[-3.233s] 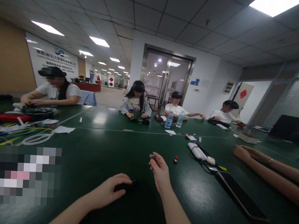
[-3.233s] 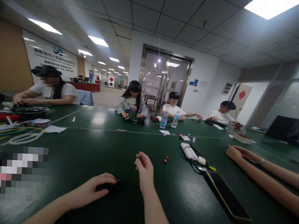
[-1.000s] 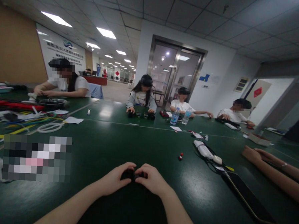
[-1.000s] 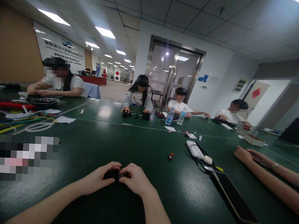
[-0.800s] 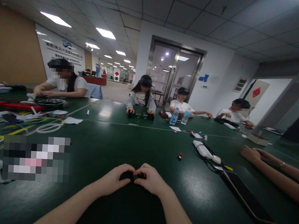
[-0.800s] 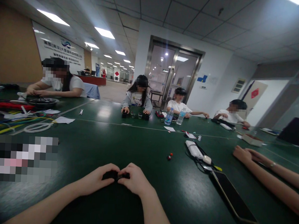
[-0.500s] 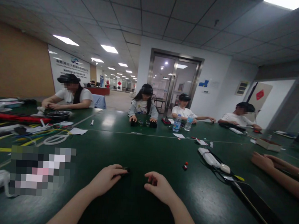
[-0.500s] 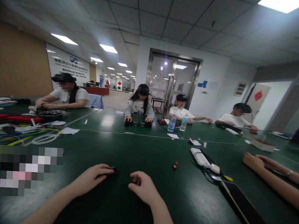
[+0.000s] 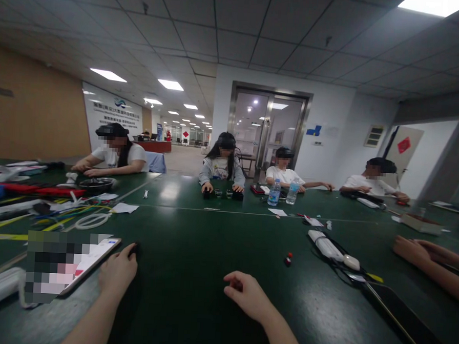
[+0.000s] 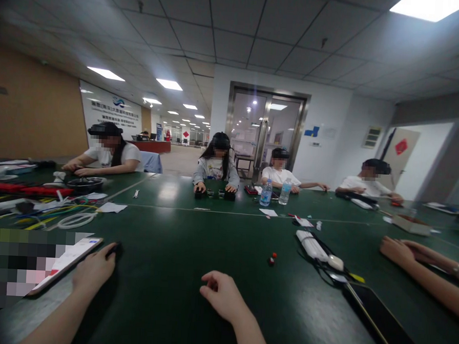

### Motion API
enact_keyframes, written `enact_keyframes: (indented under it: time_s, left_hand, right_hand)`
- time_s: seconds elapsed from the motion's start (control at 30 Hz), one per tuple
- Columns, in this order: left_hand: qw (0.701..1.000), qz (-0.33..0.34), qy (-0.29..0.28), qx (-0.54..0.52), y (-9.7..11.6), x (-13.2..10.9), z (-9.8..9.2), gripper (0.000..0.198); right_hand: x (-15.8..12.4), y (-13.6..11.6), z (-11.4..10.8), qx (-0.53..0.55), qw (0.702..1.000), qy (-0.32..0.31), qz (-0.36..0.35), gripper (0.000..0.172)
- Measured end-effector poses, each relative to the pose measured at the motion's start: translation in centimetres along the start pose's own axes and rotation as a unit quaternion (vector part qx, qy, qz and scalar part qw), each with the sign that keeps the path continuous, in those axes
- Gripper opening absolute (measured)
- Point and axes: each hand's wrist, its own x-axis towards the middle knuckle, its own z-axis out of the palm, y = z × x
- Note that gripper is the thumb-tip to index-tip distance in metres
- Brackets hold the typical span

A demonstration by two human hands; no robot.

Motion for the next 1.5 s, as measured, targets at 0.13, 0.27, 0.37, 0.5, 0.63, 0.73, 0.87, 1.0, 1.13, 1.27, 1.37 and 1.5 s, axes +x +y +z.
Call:
enact_keyframes:
  time_s: [0.13,0.27,0.37,0.5,0.63,0.73,0.87,1.0,1.13,1.27,1.37,1.5]
  left_hand:
    - [1.0,-0.008,0.014,-0.003,-0.01,0.04,0.01,0.051]
    - [1.0,0.008,-0.001,-0.005,-0.07,0.11,-0.28,0.046]
    - [1.0,0.02,-0.017,-0.006,-0.14,0.18,-0.48,0.045]
    - [0.999,0.027,-0.019,-0.009,-0.25,0.34,-0.44,0.045]
    - [0.999,0.026,-0.025,-0.009,-0.26,0.39,-0.4,0.045]
    - [0.999,0.016,-0.03,-0.01,-0.21,0.23,-0.5,0.046]
    - [1.0,0.016,-0.016,-0.012,-0.14,0.0,-0.57,0.045]
    - [1.0,0.008,-0.005,-0.012,-0.05,-0.02,-0.51,0.044]
    - [1.0,0.002,-0.006,-0.009,0.04,0.06,-0.46,0.045]
    - [1.0,0.005,-0.007,-0.005,0.04,0.1,-0.48,0.046]
    - [1.0,0.013,-0.004,-0.004,0.01,0.15,-0.47,0.045]
    - [1.0,0.018,-0.003,-0.009,-0.1,0.31,-0.36,0.044]
  right_hand:
    - [0.0,0.01,0.01,-0.008,1.0,0.003,0.002,0.034]
    - [-0.04,0.01,0.0,-0.012,1.0,0.005,0.004,0.034]
    - [-0.14,-0.08,-0.02,-0.008,1.0,0.007,0.009,0.033]
    - [-0.19,-0.13,0.0,-0.008,1.0,0.005,0.004,0.033]
    - [-0.05,0.02,0.07,-0.005,1.0,0.003,-0.001,0.034]
    - [0.1,0.21,0.13,-0.005,1.0,-0.001,-0.002,0.034]
    - [0.09,0.34,0.14,-0.002,1.0,0.002,-0.005,0.033]
    - [-0.15,0.1,0.05,0.007,1.0,0.0,0.003,0.033]
    - [-0.27,-0.14,-0.02,0.004,1.0,0.0,0.006,0.032]
    - [-0.21,-0.1,-0.07,-0.001,1.0,0.0,0.006,0.032]
    - [-0.25,-0.18,-0.13,-0.002,1.0,-0.003,0.005,0.033]
    - [-0.39,-0.44,-0.21,-0.003,1.0,-0.002,0.013,0.032]
